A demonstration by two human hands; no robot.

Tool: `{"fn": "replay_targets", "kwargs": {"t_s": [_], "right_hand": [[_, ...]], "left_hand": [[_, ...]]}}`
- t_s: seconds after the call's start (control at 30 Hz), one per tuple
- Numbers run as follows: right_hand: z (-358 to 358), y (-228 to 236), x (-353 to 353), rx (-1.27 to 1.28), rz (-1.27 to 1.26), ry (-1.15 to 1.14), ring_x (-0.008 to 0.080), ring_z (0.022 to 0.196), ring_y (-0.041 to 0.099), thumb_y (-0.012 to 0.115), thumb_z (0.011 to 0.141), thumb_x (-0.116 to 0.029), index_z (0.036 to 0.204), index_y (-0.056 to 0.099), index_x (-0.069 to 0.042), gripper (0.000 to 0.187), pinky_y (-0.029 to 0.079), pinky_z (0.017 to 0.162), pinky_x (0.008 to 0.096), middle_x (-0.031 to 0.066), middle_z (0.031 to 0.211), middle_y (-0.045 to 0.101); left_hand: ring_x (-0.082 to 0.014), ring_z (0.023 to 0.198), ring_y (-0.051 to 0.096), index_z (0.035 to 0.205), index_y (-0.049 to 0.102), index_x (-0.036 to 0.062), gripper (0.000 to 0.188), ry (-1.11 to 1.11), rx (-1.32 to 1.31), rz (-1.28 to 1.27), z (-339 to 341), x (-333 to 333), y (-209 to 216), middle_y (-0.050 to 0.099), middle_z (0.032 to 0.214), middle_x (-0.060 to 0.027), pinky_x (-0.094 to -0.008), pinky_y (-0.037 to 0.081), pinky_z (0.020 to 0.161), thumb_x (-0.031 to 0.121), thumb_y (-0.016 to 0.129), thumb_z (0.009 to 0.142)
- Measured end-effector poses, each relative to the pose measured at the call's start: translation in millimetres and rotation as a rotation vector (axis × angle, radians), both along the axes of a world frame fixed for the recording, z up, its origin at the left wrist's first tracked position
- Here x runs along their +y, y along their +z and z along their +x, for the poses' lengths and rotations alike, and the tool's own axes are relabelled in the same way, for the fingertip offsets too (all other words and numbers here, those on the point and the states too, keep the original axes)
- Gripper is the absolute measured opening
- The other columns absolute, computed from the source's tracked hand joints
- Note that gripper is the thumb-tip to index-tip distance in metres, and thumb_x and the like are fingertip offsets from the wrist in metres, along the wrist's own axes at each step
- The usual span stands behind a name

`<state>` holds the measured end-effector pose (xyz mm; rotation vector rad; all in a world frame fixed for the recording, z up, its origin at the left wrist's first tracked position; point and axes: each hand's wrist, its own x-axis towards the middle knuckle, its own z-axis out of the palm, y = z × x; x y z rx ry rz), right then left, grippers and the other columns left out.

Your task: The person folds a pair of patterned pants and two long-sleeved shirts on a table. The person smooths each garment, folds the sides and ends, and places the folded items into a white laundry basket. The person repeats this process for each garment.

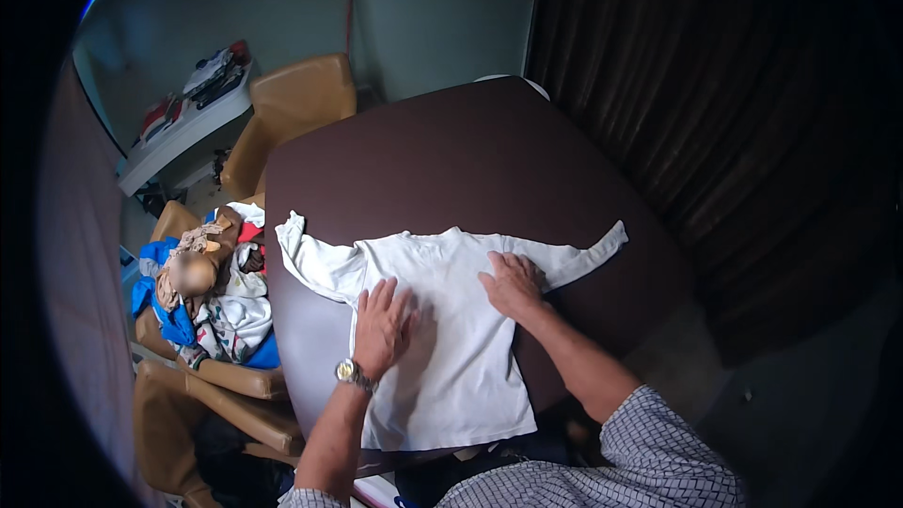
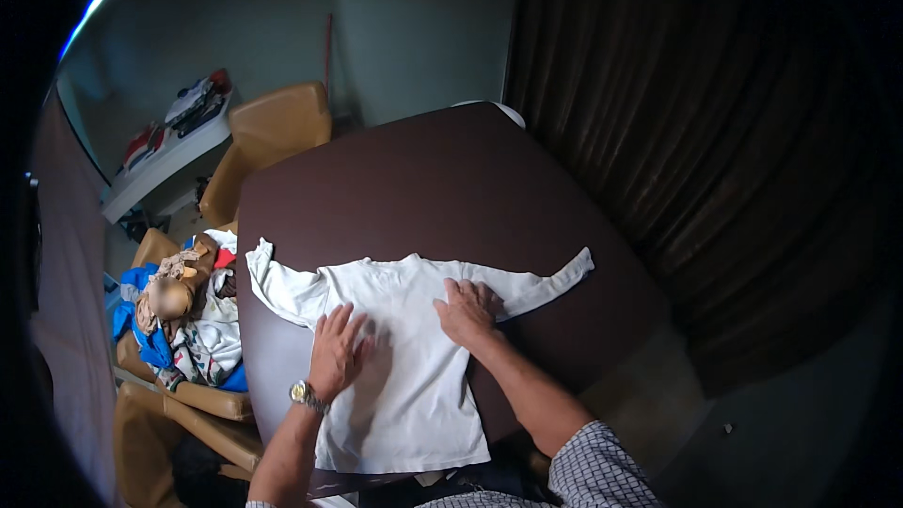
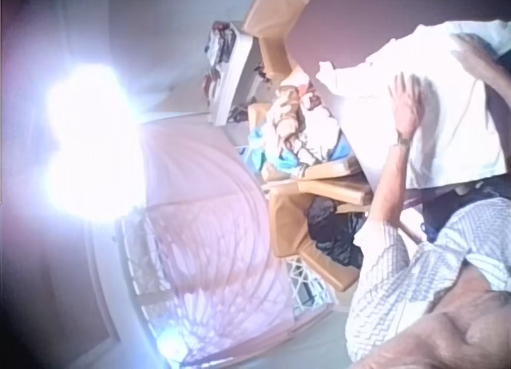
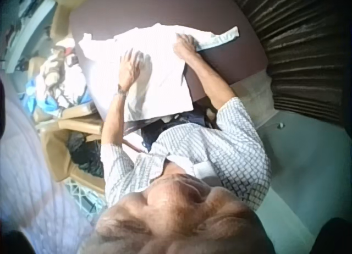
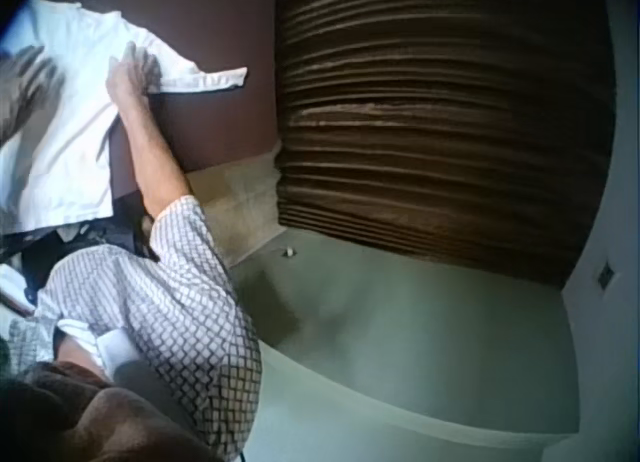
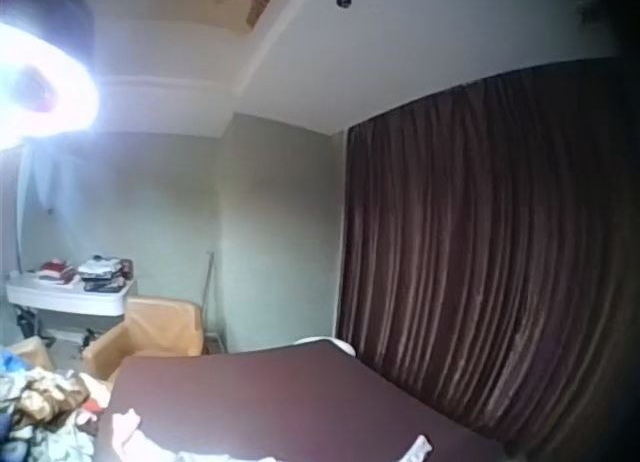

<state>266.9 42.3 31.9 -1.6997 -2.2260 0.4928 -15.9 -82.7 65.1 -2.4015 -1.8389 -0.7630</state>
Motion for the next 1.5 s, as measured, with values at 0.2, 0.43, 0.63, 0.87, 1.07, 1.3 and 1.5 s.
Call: {"fn": "replay_targets", "kwargs": {"t_s": [0.2, 0.43, 0.63, 0.87, 1.07, 1.3, 1.5], "right_hand": [[-51, 5, 10, -0.233, -0.059, -0.12, 0.0571, 0.165, 0.004, 0.055, 0.107, -0.064, 0.171, 0.039, -0.018, 0.08, 0.003, 0.125, 0.0834, 0.0244, 0.181, 0.016], [-49, -4, 79, -0.231, 0.076, -0.029, 0.0576, 0.164, 0.01, 0.056, 0.108, -0.06, 0.169, 0.042, -0.02, 0.075, 0.003, 0.125, 0.0828, 0.028, 0.178, 0.021], [-48, -6, 129, -0.233, 0.124, 0.056, 0.0523, 0.165, 0.014, 0.055, 0.108, -0.061, 0.169, 0.045, -0.024, 0.073, 0.007, 0.128, 0.0793, 0.0239, 0.178, 0.026], [-52, -9, 141, -0.196, 0.155, 0.065, 0.0485, 0.166, 0.015, 0.055, 0.106, -0.063, 0.166, 0.049, -0.024, 0.072, 0.007, 0.128, 0.0788, 0.0211, 0.178, 0.03], [-2, -13, 134, 0.377, 0.355, 0.168, 0.0453, 0.148, 0.047, 0.076, 0.098, -0.031, 0.149, 0.061, -0.007, 0.058, 0.037, 0.123, 0.0596, 0.0234, 0.159, 0.054], [85, 15, -60, 0.343, 0.047, 0.0, 0.046, 0.109, 0.07, 0.082, 0.093, -0.021, 0.143, 0.056, -0.007, 0.058, 0.057, 0.093, 0.0546, 0.0231, 0.116, 0.073], [92, 18, -135, 0.314, -0.073, -0.142, 0.0446, 0.1, 0.073, 0.079, 0.095, -0.021, 0.146, 0.056, -0.009, 0.058, 0.059, 0.088, 0.0545, 0.0201, 0.108, 0.075]], "left_hand": [[-0.0432, 0.158, 0.043, 0.156, 0.059, 0.0107, 0.065, 0.087, 0.076, -0.292, -62, 63, -21, 0.051, 0.168, -0.02, -0.066, 0.027, 0.129, 0.05, 0.067, 0.105], [-0.0433, 0.161, 0.037, 0.157, 0.058, 0.0074, 0.075, 0.208, 0.063, -0.163, -64, 79, -35, 0.047, 0.17, -0.023, -0.0644, 0.024, 0.131, 0.057, 0.067, 0.102], [-0.0438, 0.16, 0.038, 0.155, 0.061, 0.0076, 0.07, 0.25, 0.071, -0.083, -77, 105, -44, 0.05, 0.168, -0.0229, -0.0619, 0.023, 0.131, 0.055, 0.066, 0.104], [-0.0444, 0.16, 0.038, 0.156, 0.059, 0.007, 0.067, 0.249, 0.059, -0.136, -75, 98, -41, 0.049, 0.168, -0.0236, -0.064, 0.024, 0.131, 0.049, 0.068, 0.104], [-0.0439, 0.157, 0.044, 0.157, 0.058, 0.0076, 0.06, -0.033, 0.066, -0.129, -13, 71, -23, 0.053, 0.165, -0.0237, -0.0646, 0.029, 0.13, 0.034, 0.072, 0.105], [-0.0392, 0.154, 0.051, 0.155, 0.06, 0.0126, 0.046, -0.256, 0.042, -0.155, 75, 88, -11, 0.059, 0.163, -0.0161, -0.0637, 0.034, 0.127, 0.024, 0.061, 0.11], [-0.0384, 0.155, 0.049, 0.161, 0.052, 0.0129, 0.048, -0.34, -0.043, -0.282, 128, 151, -22, 0.058, 0.164, -0.0135, -0.0625, 0.033, 0.127, 0.023, 0.051, 0.114]]}}
